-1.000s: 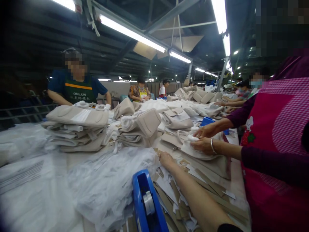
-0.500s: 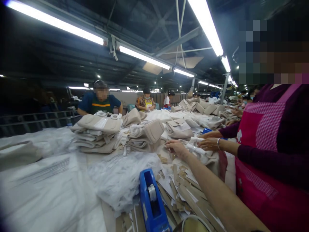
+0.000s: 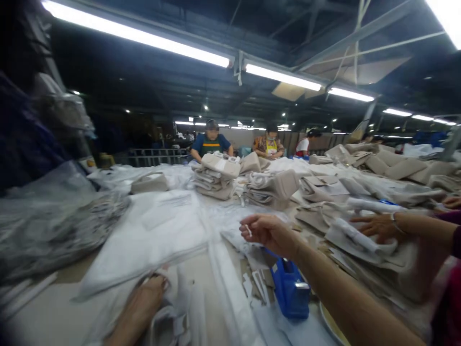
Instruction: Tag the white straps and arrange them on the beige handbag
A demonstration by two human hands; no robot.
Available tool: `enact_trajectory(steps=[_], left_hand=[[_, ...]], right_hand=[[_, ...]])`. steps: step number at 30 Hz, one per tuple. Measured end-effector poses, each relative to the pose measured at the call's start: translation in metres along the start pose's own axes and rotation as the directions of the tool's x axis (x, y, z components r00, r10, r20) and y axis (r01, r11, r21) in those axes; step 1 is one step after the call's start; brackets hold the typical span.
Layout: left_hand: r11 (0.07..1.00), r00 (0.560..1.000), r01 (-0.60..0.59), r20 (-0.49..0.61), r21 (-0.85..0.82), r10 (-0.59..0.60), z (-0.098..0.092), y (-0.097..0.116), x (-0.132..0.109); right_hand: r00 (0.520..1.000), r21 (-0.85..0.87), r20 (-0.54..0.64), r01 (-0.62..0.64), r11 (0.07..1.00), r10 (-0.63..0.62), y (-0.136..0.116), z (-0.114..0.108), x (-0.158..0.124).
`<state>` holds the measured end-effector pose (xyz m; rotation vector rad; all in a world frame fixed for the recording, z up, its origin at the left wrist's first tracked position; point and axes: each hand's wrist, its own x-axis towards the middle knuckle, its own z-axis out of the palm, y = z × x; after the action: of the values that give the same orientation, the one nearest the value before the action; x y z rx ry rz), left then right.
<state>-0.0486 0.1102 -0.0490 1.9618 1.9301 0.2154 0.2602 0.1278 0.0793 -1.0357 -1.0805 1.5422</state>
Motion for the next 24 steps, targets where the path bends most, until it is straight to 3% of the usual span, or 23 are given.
enact_trajectory(steps=[4,8,15,20,24], left_hand=[[0.999,0.996,0.025,-0.082,-0.036,-0.027,-0.005,0.007,-0.007],[0.995,0.989,0.016,-0.144,-0.094,-0.03,-0.003,0.008,-0.013],[0.988,0.97,-0.008,-0.242,-0.153,-0.03,-0.002,0.01,-0.013],[0.965,0.938,-0.093,-0.346,-0.244,0.003,0.016,0.004,-0.006],[0.943,0.901,-0.118,-0.434,-0.311,-0.03,0.029,-0.001,0.005]], right_hand=[[0.997,-0.041,0.047,-0.066,0.997,0.068,0.059,0.049,0.009],[1.0,-0.129,-0.005,0.013,0.992,-0.014,0.1,0.073,0.029],[0.991,-0.354,0.015,0.129,0.926,-0.132,0.132,0.097,0.071],[0.982,-0.483,0.17,0.157,0.861,-0.084,0.159,0.117,0.093],[0.945,-0.537,0.327,0.21,0.817,-0.028,0.171,0.13,0.102]])
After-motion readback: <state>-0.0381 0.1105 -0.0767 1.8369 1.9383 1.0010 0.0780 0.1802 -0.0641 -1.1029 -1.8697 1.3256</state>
